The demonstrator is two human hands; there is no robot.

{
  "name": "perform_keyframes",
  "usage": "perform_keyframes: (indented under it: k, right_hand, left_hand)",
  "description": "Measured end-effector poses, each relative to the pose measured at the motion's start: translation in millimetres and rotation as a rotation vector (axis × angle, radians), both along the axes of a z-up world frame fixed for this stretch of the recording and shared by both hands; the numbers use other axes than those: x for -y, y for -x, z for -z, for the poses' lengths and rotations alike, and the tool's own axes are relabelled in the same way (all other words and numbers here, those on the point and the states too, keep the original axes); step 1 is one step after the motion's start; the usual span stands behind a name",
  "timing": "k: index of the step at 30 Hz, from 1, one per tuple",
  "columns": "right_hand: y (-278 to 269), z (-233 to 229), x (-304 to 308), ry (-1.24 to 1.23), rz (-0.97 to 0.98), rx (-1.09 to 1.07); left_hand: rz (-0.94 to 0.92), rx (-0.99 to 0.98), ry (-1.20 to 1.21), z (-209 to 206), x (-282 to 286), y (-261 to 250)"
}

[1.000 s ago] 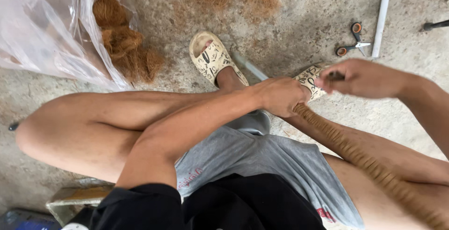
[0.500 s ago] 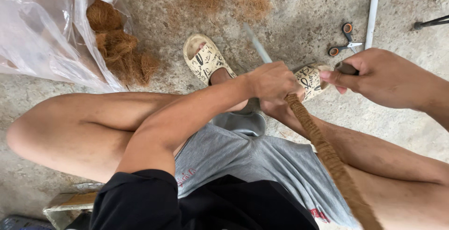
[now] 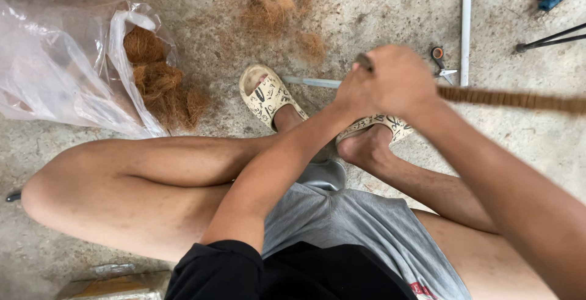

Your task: The person sits on the floor and wraps a brown fibrous rope around a long metal rod. They use their hands to pull and tighten the rope along the rod's length, occasionally adjusting the position of the rod and the rope.

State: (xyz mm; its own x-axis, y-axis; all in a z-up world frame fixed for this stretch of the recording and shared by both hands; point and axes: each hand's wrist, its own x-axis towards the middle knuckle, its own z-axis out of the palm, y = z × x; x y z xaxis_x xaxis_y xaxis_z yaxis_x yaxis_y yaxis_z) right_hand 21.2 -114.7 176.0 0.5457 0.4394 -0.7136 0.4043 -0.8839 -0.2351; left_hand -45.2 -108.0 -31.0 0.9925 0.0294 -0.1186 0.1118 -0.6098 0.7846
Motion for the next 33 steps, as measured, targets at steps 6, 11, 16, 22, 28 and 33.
perform_keyframes:
  k: [6,11,16,22,28,33]
  right_hand:
    - [27.8,3.7,-12.1,-0.270,-0.123,0.353]
    - [38.1,7.2,-22.5,-0.311,-0.091,0.394]
    - [43.7,15.7,-22.6,-0.310,-0.122,0.428]
    - [51.2,29.1,-21.8,-0.312,-0.137,0.470]
    - [65.6,35.0,-4.6,-0.538,-0.058,0.554]
    - [70.0,29.1,11.1,-0.652,0.063,0.596]
  left_hand:
    - [-0.228,0.302,0.601,13.4,-48.6,-12.6]
    - [-0.110,0.046,0.524,-18.1,-87.8,-44.3]
    - [-0.147,-0.011,0.417,-12.8,-86.1,-52.2]
    - [-0.144,-0.120,0.350,8.5,-62.6,-54.2]
    - [-0.222,-0.164,0.348,3.4,-63.9,-55.3]
    - [-0.264,-0.103,0.347,-19.2,-84.6,-49.2]
